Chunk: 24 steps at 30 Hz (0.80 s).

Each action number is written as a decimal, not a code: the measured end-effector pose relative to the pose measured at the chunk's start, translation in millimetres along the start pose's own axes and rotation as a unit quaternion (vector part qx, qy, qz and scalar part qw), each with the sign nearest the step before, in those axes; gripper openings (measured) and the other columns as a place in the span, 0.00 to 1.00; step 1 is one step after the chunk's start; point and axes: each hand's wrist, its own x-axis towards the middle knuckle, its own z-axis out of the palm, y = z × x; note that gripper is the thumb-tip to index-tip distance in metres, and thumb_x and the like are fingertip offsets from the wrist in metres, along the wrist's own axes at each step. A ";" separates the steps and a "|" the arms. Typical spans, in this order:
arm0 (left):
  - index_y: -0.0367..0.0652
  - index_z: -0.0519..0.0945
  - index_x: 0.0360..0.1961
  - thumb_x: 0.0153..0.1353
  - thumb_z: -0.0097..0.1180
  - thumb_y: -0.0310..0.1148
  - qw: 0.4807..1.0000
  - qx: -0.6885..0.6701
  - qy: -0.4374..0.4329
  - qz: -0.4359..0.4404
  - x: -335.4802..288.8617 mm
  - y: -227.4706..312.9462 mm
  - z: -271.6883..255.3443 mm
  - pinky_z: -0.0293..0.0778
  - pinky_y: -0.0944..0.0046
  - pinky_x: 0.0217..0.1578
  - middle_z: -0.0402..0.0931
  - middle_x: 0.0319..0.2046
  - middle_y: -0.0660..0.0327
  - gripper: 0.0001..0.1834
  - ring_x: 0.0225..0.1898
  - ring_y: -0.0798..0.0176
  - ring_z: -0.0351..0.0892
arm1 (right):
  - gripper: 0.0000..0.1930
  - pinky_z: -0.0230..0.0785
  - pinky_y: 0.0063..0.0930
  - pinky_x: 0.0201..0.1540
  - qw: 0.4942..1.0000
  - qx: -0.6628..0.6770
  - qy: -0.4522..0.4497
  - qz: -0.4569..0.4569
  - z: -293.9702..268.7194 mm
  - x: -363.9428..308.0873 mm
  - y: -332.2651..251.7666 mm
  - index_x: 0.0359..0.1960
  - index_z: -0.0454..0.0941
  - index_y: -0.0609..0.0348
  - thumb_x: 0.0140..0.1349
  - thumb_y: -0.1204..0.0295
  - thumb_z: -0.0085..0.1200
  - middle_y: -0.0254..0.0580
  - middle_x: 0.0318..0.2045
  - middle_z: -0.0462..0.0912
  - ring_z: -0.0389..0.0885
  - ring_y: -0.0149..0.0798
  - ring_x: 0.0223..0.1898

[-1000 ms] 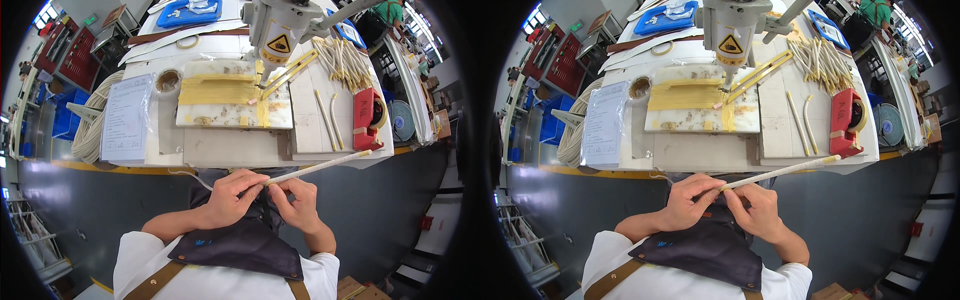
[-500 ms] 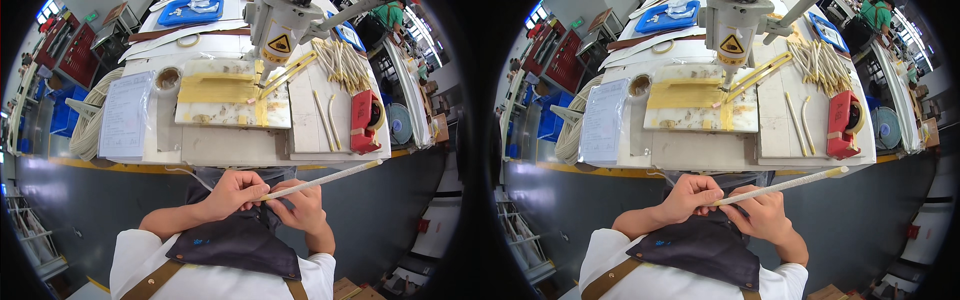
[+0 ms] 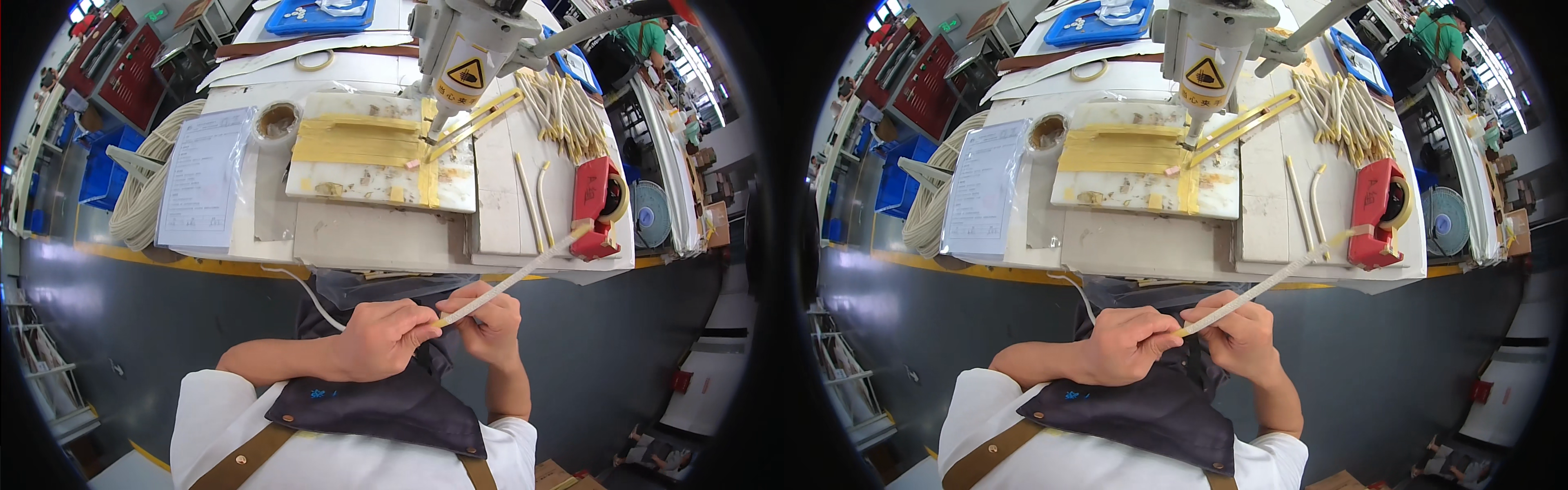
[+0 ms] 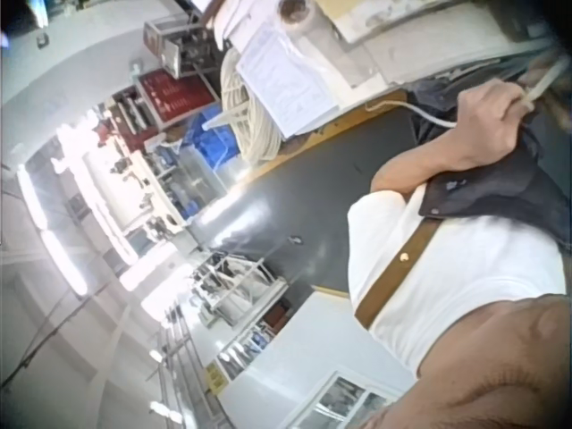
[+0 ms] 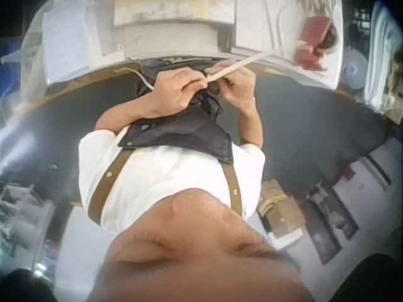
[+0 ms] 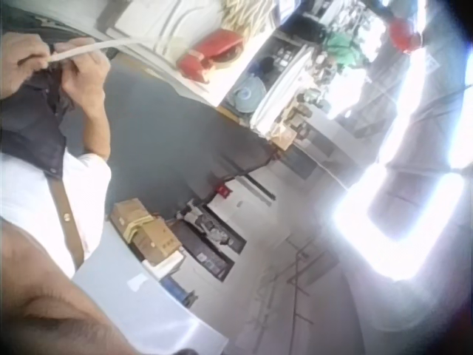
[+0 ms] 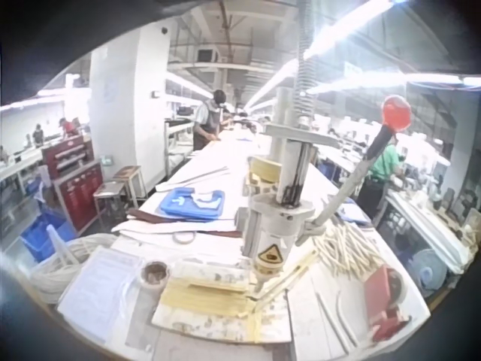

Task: The person organizes a pile of white cables with yellow tips on a workbench. They pick up individual cables, insert a yellow plastic sleeve into the end, and use a vertical press machine to secure the sleeve onto the cable. The finished cables are placed on the table.

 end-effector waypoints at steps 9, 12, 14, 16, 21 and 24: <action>0.33 0.82 0.38 0.74 0.53 0.37 0.709 -0.503 -0.240 -0.432 4.1 -13.8 -18.1 0.69 0.74 0.15 0.77 0.21 0.63 0.16 0.15 0.75 0.71 | 0.26 0.78 0.24 0.32 0.968 0.234 0.042 0.078 19.1 -12.4 14.5 0.59 0.79 0.59 0.56 0.81 0.66 0.40 0.27 0.87 0.86 0.34 0.29; 0.32 0.82 0.39 0.73 0.54 0.38 0.593 -0.604 -0.284 -0.450 3.0 -26.3 -14.6 0.69 0.74 0.15 0.77 0.22 0.62 0.16 0.15 0.75 0.71 | 0.36 0.79 0.27 0.40 0.937 0.347 -0.014 0.040 17.9 -21.0 29.9 0.69 0.67 0.60 0.57 0.81 0.66 0.48 0.40 0.87 0.87 0.38 0.42; 0.31 0.82 0.39 0.72 0.56 0.37 0.634 -0.555 -0.289 -0.454 4.5 -20.8 -15.2 0.70 0.73 0.16 0.79 0.23 0.62 0.15 0.16 0.74 0.73 | 0.36 0.77 0.31 0.47 0.904 0.421 0.061 0.047 31.1 -21.1 24.1 0.69 0.67 0.62 0.57 0.80 0.67 0.55 0.51 0.81 0.82 0.43 0.52; 0.31 0.81 0.39 0.69 0.60 0.34 0.758 -0.401 -0.259 -0.445 11.3 3.0 -20.6 0.72 0.72 0.18 0.80 0.25 0.60 0.13 0.18 0.71 0.76 | 0.34 0.73 0.38 0.56 0.842 0.518 0.128 0.078 39.3 -7.6 0.5 0.67 0.68 0.67 0.56 0.81 0.64 0.61 0.62 0.71 0.72 0.45 0.63; 0.32 0.82 0.42 0.55 0.69 0.24 0.973 0.178 0.028 0.145 0.6 -7.2 -8.2 0.77 0.71 0.24 0.83 0.30 0.57 0.14 0.23 0.64 0.81 | 0.28 0.75 0.35 0.52 0.878 0.453 -0.050 0.150 15.5 -35.3 26.1 0.61 0.74 0.73 0.54 0.81 0.58 0.52 0.48 0.76 0.80 0.43 0.48; 0.31 0.81 0.42 0.55 0.69 0.25 0.948 0.254 0.010 0.190 -1.6 -11.0 -16.1 0.76 0.71 0.22 0.83 0.30 0.58 0.15 0.22 0.67 0.80 | 0.25 0.77 0.31 0.47 0.858 0.489 -0.034 0.156 17.4 -25.7 9.6 0.55 0.78 0.73 0.53 0.82 0.63 0.50 0.46 0.78 0.82 0.39 0.43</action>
